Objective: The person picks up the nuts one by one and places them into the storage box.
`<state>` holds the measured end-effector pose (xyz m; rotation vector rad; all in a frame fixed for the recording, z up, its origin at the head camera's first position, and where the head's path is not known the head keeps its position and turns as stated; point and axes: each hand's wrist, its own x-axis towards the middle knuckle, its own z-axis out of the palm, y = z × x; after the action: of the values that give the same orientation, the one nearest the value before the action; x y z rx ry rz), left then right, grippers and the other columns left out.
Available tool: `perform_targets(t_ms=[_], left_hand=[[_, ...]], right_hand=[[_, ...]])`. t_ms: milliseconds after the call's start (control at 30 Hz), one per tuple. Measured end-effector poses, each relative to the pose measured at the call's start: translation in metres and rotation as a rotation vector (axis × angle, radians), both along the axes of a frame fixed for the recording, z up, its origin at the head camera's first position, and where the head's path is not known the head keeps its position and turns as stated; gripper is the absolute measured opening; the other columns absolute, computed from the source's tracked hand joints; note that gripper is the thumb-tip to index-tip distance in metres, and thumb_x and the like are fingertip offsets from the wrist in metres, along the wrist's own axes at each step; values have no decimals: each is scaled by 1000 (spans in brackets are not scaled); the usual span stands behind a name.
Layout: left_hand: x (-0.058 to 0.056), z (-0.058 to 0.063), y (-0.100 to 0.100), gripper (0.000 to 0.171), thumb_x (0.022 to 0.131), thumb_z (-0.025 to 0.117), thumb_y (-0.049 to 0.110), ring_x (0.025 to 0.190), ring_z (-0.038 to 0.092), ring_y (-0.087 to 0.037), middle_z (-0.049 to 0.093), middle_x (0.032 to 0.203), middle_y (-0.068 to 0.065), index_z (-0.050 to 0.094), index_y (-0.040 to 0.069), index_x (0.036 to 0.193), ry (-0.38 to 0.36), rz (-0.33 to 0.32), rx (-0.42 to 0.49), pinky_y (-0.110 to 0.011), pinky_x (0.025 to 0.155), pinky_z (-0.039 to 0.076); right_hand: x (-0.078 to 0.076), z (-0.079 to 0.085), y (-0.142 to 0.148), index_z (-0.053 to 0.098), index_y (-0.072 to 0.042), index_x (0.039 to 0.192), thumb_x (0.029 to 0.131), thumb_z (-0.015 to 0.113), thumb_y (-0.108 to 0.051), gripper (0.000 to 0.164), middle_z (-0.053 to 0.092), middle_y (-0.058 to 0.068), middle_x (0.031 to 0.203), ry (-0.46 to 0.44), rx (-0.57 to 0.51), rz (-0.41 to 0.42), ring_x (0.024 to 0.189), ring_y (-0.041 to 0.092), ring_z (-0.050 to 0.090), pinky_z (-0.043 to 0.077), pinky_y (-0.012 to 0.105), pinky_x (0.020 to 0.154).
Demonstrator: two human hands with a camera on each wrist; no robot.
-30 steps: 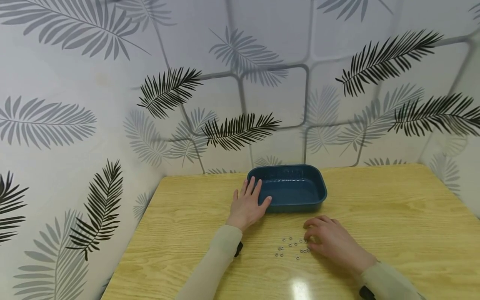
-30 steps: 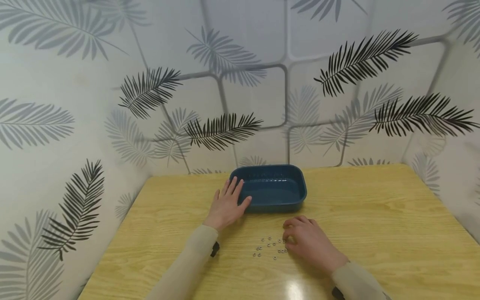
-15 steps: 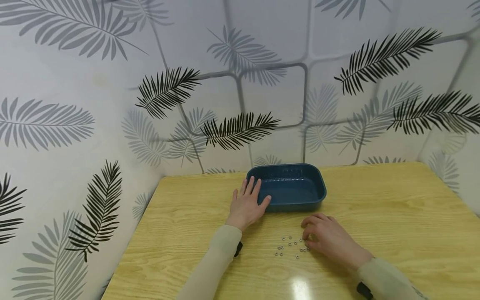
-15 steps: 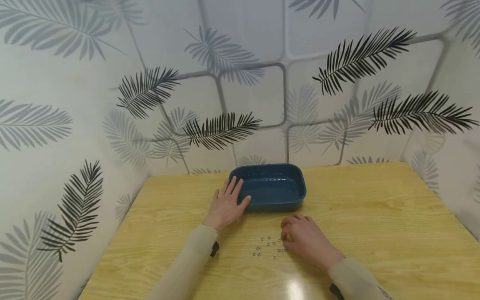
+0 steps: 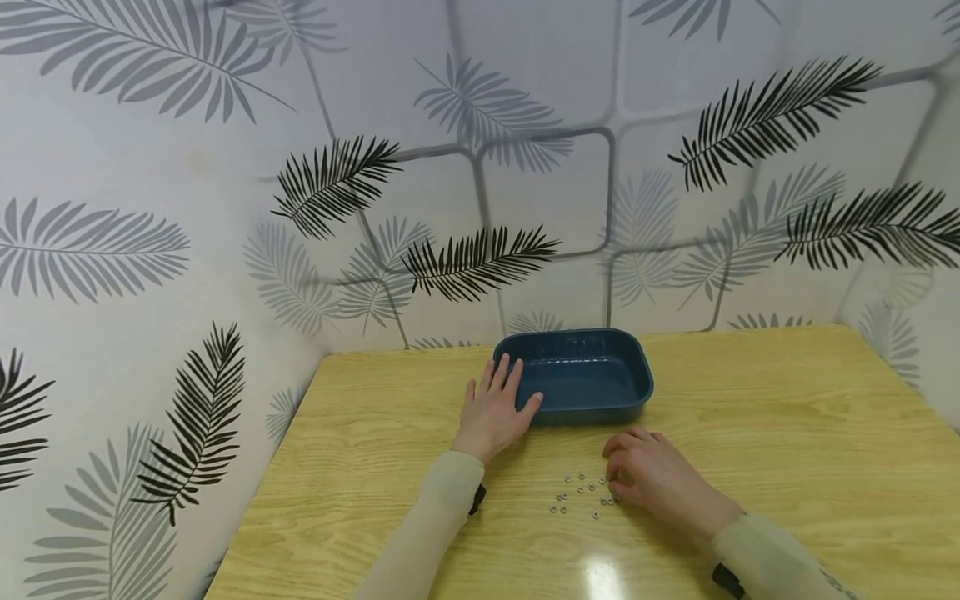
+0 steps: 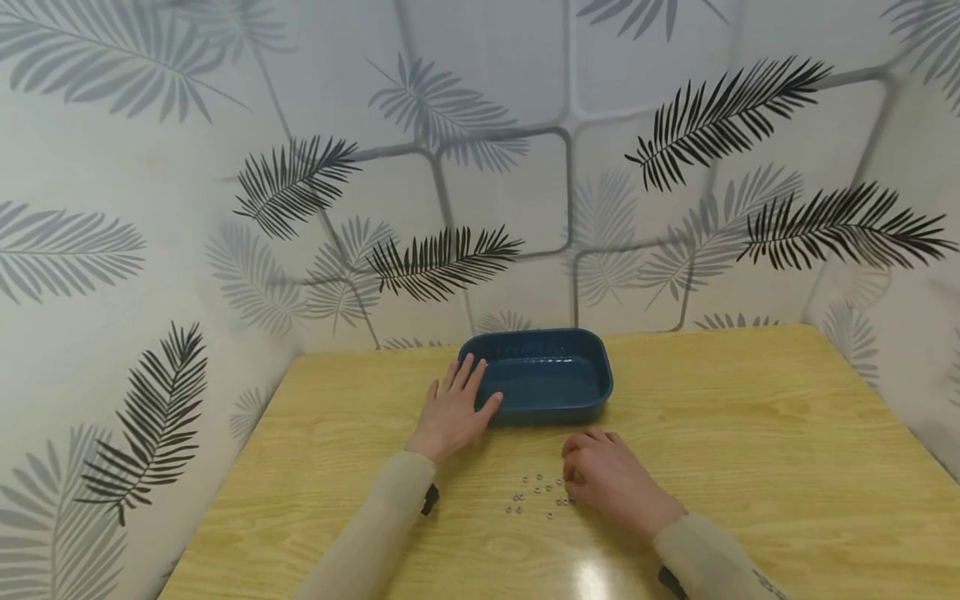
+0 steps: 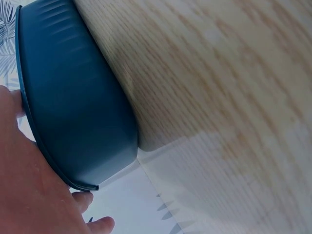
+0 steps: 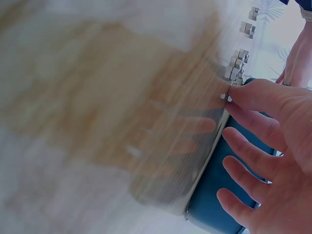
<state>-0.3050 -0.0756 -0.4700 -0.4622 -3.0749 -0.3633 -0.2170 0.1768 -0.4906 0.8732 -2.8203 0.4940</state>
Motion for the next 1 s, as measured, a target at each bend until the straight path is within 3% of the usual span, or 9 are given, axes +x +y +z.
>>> perform_targets(t_ms=[533, 1000], left_hand=[[-1, -2, 0, 72, 101, 31, 62, 150, 4, -24, 10, 165, -3, 17, 23, 160, 10, 3, 9, -55, 117, 9], [-2, -4, 0, 72, 101, 31, 62, 150, 6, -25, 10, 165, -3, 17, 23, 160, 20, 6, 9, -56, 116, 9]], right_hand=[[0, 10, 2, 71, -25, 74, 79, 78, -17, 12, 65, -1, 107, -14, -27, -37, 104, 26, 55, 42, 54, 88], [2, 21, -2, 73, -22, 77, 78, 80, -17, 9, 66, 1, 108, 53, -16, -52, 105, 27, 56, 44, 53, 92]])
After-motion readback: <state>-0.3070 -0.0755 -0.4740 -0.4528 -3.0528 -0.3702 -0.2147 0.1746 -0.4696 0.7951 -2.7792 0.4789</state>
